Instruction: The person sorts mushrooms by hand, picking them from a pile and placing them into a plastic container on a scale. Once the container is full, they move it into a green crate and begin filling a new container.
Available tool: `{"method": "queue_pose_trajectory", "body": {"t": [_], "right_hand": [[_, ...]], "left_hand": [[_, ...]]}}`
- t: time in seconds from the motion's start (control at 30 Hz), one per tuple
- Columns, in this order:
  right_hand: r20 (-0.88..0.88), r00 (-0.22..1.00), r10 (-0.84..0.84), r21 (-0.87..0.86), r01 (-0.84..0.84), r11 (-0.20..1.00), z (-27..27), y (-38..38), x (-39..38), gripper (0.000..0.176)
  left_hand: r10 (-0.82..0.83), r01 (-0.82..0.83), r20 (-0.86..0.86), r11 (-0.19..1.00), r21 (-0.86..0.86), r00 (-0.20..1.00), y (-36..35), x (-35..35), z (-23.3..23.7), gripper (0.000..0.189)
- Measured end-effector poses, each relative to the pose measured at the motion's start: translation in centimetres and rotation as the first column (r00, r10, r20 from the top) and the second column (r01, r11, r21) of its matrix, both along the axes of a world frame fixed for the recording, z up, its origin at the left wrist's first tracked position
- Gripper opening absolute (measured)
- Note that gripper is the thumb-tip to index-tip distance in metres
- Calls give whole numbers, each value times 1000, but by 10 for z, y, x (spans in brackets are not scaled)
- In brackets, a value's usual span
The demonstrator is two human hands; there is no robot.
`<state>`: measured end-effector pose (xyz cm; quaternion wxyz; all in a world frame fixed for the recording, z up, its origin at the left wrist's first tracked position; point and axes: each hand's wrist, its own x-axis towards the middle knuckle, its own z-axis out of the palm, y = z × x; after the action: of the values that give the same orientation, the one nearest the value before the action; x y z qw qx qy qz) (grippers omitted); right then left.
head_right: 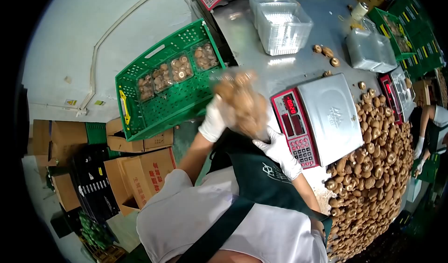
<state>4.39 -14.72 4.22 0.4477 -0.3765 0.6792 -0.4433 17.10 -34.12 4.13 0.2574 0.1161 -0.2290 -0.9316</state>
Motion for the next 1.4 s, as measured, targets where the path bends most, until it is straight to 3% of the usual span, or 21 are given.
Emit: {"method": "queue_pose_trajectory", "body": {"t": [0.03,0.07,0.13,0.2,0.3,0.37,0.4,0.43,0.5,0.57,0.63,0.7,0.77,0.83,0.9,0.97,1.0,1.07,1.2,1.27,1.4], "right_hand": [[-101,993,56,137,-42,990,23,-9,-1,44],[-109,990,-84,-161,66,985,15,-8,2,34],[-134,981,-140,-26,138,990,13,3,-6,29],[-114,970,-214,35,220,975,-3,20,-11,23],[-103,956,-276,109,287,952,-24,46,-15,22],[-75,948,-310,149,318,936,-21,54,-13,22],[-62,944,-323,156,329,931,-20,57,-12,22],[-50,940,-336,162,340,926,-18,60,-11,22],[-87,931,-355,165,365,916,-11,62,-8,21],[-54,910,-412,181,414,892,-10,67,-5,20],[-91,903,-421,210,430,878,-7,71,-4,21],[-119,886,-448,221,464,858,-10,76,-3,20],[-145,863,-484,218,505,835,-2,75,-2,20],[-231,866,-444,239,493,837,9,75,-1,19],[-290,847,-447,141,499,855,5,80,0,21],[-335,831,-445,153,514,844,-9,89,0,21],[-358,808,-468,97,531,842,-7,93,2,22],[-394,766,-508,93,583,807,-3,101,5,22],[-361,682,-636,183,720,669,5,131,21,23],[-395,642,-657,224,761,609,0,150,30,25],[-404,560,-723,234,828,510,-14,183,49,25]], "left_hand": [[32,-32,14,999,-3,999,-28,8,-2,57],[183,-181,95,983,-25,979,-54,11,-4,58],[283,-246,345,958,-149,895,-100,25,13,61],[338,-266,438,939,-219,833,-157,44,-43,64],[69,-72,636,997,-21,768,-204,67,-123,65],[-41,274,957,961,-41,286,-214,66,-173,67],[220,537,964,801,-266,150,-210,65,-192,64],[214,550,964,792,-266,158,-205,56,-176,64],[444,794,888,580,-182,-121,-201,35,-128,58],[620,784,763,561,-266,-184,-205,4,-99,53],[822,656,569,445,-609,-28,-211,-28,-87,46],[899,238,116,13,-971,423,-218,-73,-66,32],[794,-48,-168,-173,-984,585,-188,-122,9,20],[658,-144,-315,-301,-943,684,-155,-163,71,18],[523,-16,-199,-333,-943,829,-131,-198,97,26],[491,230,-130,-606,-762,861,-140,-239,77,35],[445,343,76,-559,-755,892,-146,-253,70,41],[548,636,342,-547,-544,763,-137,-261,91,46],[437,525,301,-606,-598,847,-185,-287,70,32],[524,566,234,-666,-486,819,-164,-286,90,28],[477,580,332,-629,-518,814,-209,-310,81,42]]}}
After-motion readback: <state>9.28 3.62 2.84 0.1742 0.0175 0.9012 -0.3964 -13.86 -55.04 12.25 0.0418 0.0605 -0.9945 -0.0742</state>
